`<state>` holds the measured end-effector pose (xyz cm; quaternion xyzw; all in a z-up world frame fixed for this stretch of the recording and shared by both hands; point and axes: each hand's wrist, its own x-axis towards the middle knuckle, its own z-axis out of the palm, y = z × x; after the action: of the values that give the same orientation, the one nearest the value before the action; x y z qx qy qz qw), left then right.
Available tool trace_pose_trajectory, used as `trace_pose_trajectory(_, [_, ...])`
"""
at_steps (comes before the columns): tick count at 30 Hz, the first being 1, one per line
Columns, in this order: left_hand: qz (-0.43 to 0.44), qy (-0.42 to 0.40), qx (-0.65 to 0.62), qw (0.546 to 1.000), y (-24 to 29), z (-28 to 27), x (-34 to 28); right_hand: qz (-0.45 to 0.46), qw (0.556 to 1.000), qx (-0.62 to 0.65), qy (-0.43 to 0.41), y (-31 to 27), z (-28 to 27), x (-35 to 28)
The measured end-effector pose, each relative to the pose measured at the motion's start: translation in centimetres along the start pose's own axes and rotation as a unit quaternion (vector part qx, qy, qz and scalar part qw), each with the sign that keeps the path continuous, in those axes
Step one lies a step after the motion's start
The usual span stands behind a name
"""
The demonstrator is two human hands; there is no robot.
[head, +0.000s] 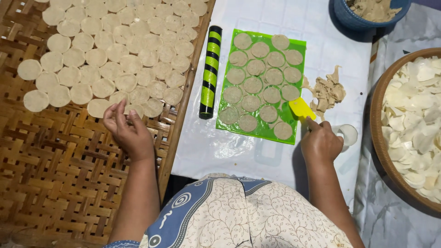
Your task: Rolling dough and cutting it into small circular rounds for snack preparation.
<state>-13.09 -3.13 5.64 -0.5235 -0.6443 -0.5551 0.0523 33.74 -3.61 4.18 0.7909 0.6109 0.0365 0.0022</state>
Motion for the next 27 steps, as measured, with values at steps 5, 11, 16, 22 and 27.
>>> trace_pose_trajectory(5, [-0.076,-0.072,-0.043,0.994,5.9,1.0,-0.2,0.021,0.995,0.101,-0.001,-0.1,1.5,0.2])
trace_pose_trajectory(11, [-0.196,-0.197,-0.171,0.945,12.4,2.9,-1.7,0.039,0.958,0.282,0.04,0.2,2.6,-0.2])
trace_pose_trajectory(16, [-0.249,-0.308,-0.28,0.875,10.8,6.5,-5.4,-0.027,0.932,0.351,0.086,-0.6,1.0,-0.8])
trace_pose_trajectory(22, [-0.56,-0.357,-0.482,0.571,8.5,9.9,-7.0,-0.234,0.874,0.421,0.066,-4.7,-3.1,-3.1])
trace_pose_trajectory(27, [-0.578,-0.339,-0.526,0.524,3.4,11.5,-8.7,-0.351,0.869,0.338,0.086,-6.3,-3.4,-3.4])
